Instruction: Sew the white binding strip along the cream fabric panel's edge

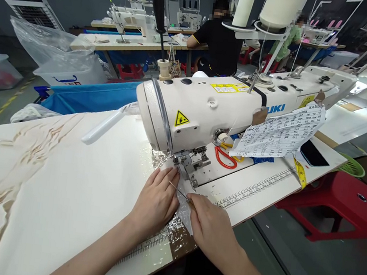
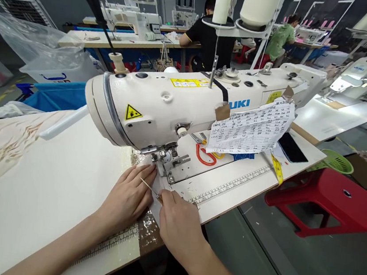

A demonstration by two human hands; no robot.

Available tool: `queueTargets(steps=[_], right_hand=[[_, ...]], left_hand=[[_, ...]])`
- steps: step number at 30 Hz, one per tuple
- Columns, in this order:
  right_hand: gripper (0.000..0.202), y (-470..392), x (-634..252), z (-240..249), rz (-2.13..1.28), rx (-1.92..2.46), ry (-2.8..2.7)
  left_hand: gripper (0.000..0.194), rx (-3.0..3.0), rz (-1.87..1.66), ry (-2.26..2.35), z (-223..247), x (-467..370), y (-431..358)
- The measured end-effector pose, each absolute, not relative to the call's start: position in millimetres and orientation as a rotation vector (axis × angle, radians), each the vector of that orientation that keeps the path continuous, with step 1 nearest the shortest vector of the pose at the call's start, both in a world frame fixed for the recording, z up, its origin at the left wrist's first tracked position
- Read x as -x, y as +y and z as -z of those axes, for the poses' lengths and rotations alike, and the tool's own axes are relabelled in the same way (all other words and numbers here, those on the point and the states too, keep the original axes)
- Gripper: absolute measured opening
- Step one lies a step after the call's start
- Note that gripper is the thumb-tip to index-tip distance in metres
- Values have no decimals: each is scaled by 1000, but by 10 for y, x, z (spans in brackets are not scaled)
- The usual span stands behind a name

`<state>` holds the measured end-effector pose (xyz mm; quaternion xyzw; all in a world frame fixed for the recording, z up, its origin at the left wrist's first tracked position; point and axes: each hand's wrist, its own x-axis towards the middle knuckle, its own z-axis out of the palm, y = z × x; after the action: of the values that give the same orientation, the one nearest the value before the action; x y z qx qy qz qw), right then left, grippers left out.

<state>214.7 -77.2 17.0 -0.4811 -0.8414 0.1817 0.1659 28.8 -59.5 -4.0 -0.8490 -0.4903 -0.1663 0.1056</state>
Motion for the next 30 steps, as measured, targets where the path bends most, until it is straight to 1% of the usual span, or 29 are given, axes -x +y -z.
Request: queueTargets(steps=[8, 11, 14, 18, 25, 30], right_hand=[[33, -700, -2058, -155, -553, 1362, -2320], [30, -740, -2048, -159, -620, 1344, -2259], [30, -811, -2062, -155, -713, 1313, -2172], [34, -872, -2100, -118, -746, 1308, -2141], [33, -922, -2182, -89, -667, 1323, -2185], [28, -913, -2358, -108, -733, 1312, -2121]], left_hand=[[38, 2430, 506, -1529, 0, -220, -506], [37, 2411, 454, -1482, -10, -149, -455], [39, 2355, 383, -1470, -30, -112, -437], [32, 2396, 462, -1459, -56, -196, -503], [40, 2471, 507, -1410, -2, -339, -607], [41, 2447, 460, -1433, 11, -315, -588]])
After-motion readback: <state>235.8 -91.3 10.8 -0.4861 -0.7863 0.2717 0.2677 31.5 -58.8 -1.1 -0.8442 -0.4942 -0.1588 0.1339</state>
